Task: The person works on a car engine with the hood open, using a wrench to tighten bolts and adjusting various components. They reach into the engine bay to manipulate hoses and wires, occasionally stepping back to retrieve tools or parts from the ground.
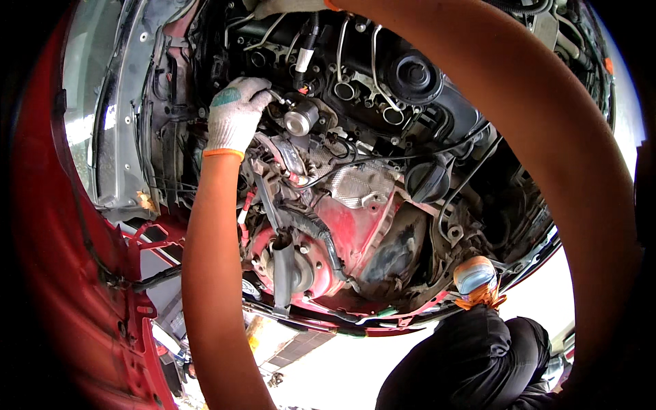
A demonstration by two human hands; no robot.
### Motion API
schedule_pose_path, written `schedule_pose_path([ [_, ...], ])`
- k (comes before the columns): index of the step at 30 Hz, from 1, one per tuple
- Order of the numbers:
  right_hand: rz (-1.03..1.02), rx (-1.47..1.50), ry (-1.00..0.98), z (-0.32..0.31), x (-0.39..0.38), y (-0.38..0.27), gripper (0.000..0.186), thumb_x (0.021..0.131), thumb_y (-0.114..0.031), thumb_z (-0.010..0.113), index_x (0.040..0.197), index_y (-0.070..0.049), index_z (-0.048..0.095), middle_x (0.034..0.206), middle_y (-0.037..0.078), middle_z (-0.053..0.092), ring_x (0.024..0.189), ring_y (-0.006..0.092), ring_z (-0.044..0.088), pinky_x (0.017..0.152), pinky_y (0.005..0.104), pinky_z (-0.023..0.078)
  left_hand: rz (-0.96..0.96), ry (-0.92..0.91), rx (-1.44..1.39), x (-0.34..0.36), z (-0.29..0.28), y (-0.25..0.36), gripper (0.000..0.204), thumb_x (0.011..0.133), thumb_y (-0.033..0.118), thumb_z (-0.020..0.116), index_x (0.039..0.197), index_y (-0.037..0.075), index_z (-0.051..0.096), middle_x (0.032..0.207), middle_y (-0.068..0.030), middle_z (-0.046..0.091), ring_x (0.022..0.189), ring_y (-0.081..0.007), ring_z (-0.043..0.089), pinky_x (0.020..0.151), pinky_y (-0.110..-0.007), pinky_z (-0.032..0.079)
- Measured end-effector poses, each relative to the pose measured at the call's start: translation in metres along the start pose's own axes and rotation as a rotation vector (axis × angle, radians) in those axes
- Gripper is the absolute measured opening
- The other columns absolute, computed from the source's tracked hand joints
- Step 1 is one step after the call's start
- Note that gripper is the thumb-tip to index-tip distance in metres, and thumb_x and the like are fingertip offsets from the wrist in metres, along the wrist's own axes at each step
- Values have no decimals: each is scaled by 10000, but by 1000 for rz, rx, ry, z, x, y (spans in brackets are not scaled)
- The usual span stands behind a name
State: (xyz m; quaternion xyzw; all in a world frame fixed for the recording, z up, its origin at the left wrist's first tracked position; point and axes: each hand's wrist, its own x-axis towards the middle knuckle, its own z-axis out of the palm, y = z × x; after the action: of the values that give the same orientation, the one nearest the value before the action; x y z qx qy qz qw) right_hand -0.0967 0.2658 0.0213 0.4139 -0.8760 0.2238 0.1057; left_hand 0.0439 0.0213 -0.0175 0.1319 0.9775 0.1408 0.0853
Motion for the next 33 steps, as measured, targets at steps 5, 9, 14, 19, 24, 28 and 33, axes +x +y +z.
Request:
schedule_pose_path([
  [5,43,-2,-73,-2,-1,-3,258,817,-342,761,1017,-184,798,981,106,754,1006,333,706,865,442,555,-8,37,-23,-2,5,0,293,882,310,739,1081,97,768,1092,-150,732,1029,-359,692,894,-411,549],
  [9,21,9,-45,0,-1,0,261,816,-351,759,1015,-187,804,967,102,759,983,327,714,853,439,560,13,60,1,1,5,3,295,880,328,738,1065,101,775,1098,-144,733,1024,-355,694,891,-414,550],
  [14,39,-13,-75,-1,5,-1,274,809,-347,767,1026,-185,806,967,105,763,970,318,720,837,436,561,21,60,43,3,5,-4,290,879,329,726,1052,102,777,1100,-136,736,1023,-335,699,897,-407,551],
  [19,91,50,-140,-3,3,-4,261,814,-341,770,1026,-192,807,954,102,766,965,310,725,836,429,559,-79,-19,65,3,2,8,303,896,338,710,1078,106,778,1153,-117,737,1068,-318,701,930,-403,551],
  [24,5,-10,-42,6,3,1,281,812,-371,761,1035,-208,808,973,92,765,966,316,721,848,431,558,-84,-26,83,2,2,7,313,895,357,714,1098,128,778,1146,-108,744,1067,-324,704,941,-408,551],
  [28,58,10,-126,3,14,-3,284,807,-362,772,1044,-209,805,987,91,766,966,316,720,849,430,556,35,24,126,3,5,-6,268,893,330,706,1053,128,779,1128,-96,746,1052,-308,709,918,-412,560],
  [33,44,3,-169,-4,10,-4,265,825,-340,768,1050,-202,796,970,103,761,968,318,719,842,426,556,2,50,71,2,14,-2,259,893,303,691,1057,121,776,1129,-82,745,1044,-302,701,912,-402,563],
])
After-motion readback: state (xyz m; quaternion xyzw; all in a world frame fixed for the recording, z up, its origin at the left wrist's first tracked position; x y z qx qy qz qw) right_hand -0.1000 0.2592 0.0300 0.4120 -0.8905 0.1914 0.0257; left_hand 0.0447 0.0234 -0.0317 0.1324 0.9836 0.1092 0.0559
